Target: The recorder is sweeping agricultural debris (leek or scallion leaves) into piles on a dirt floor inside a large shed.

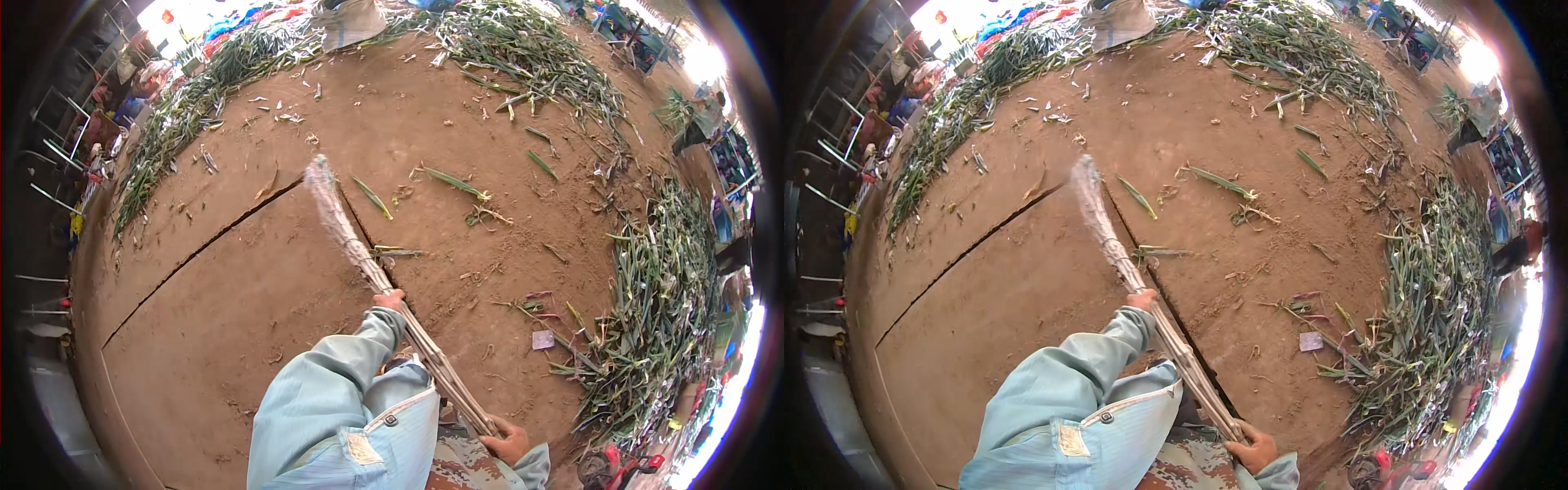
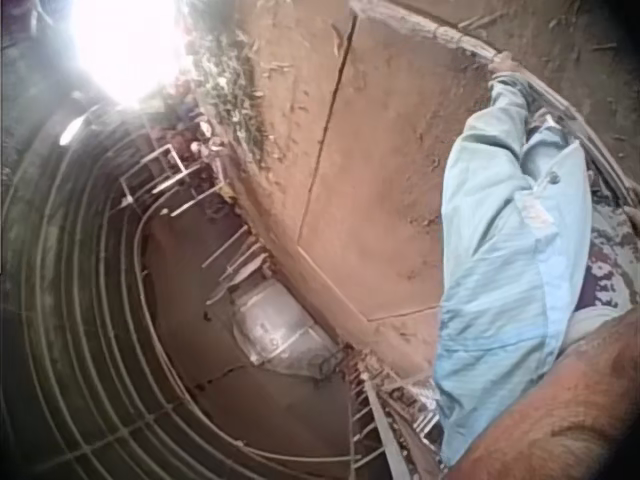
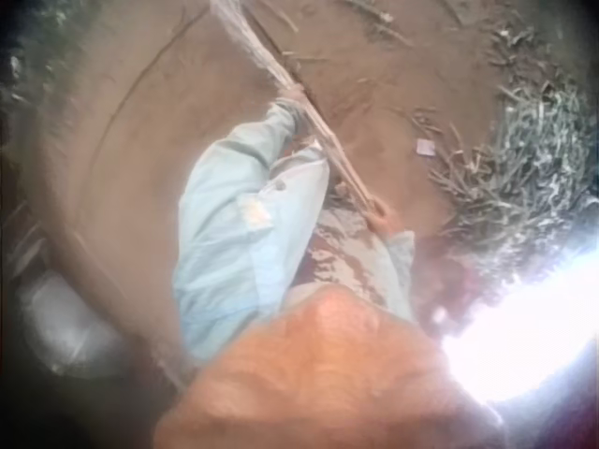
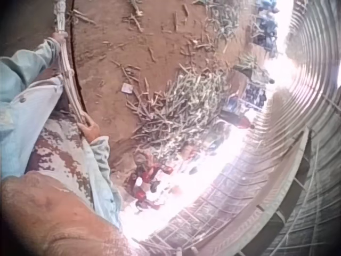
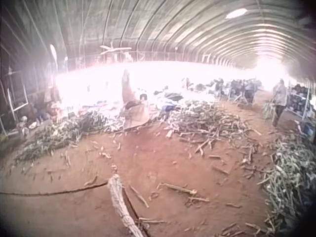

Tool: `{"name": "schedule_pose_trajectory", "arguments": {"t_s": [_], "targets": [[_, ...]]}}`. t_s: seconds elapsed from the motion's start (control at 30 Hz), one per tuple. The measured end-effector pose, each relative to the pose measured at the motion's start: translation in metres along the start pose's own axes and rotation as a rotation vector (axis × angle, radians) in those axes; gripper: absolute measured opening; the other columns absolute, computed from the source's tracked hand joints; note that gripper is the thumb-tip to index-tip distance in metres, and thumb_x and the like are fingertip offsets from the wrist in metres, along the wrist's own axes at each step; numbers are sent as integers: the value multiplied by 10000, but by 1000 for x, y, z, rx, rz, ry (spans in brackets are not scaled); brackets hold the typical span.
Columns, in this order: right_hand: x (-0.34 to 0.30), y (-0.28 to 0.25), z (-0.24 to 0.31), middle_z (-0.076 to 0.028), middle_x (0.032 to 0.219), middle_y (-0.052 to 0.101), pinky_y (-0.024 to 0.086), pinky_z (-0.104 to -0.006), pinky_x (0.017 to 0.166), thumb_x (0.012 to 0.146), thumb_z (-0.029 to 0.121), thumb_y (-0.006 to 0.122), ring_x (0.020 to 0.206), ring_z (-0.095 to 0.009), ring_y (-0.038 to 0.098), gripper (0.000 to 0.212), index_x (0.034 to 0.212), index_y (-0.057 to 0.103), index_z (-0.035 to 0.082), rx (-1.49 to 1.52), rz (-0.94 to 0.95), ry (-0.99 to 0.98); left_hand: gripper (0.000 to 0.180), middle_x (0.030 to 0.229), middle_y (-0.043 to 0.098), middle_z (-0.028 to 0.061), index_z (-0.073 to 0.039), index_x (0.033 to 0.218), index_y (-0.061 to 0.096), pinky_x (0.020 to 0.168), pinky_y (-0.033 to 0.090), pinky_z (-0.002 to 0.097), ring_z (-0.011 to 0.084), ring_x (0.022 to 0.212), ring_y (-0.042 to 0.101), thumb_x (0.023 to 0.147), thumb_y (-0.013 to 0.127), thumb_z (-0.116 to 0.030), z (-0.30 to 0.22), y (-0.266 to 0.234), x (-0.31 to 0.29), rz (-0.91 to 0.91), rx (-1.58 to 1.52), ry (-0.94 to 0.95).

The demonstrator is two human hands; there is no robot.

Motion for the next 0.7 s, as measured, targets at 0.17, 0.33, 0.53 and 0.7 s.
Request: {"name": "schedule_pose_trajectory", "arguments": {"t_s": [0.17,0.33,0.53,0.7], "targets": [[-49,-27,-105,-107,1190,712,509,-290,935,834,218,800,1080,-158,648,602,1378,607,45,18,-127,68,639,1064,698,290,115,1148,599,879,551,421,359,1004,704,738,788,-337,-4,88,-95,110,297,-16],[-125,-28,-148,-123,1266,687,487,-287,988,889,199,770,1160,-166,620,566,1388,588,3,-91,-282,93,752,1179,650,310,102,1217,529,982,508,431,398,1138,649,721,783,-404,22,160,-171,352,298,18],[-211,-16,-195,-118,1245,693,502,-296,972,873,209,778,1139,-169,629,575,1382,595,14,-6,-346,269,768,1120,667,290,103,1228,481,855,539,444,368,996,686,745,815,-392,49,174,-290,499,291,159],[-271,-22,-225,-112,1225,700,515,-306,959,858,217,786,1118,-169,638,587,1379,601,23,-11,-303,329,761,1152,655,307,112,1203,500,945,523,444,417,1074,666,717,774,-405,136,155,-327,526,92,117]]}}
Point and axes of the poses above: each hand's wrist, its own x-axis towards the middle knuckle, its own y-axis out of the palm, z = x × y, the point moved 2 cm from there along x, towards the middle knuckle
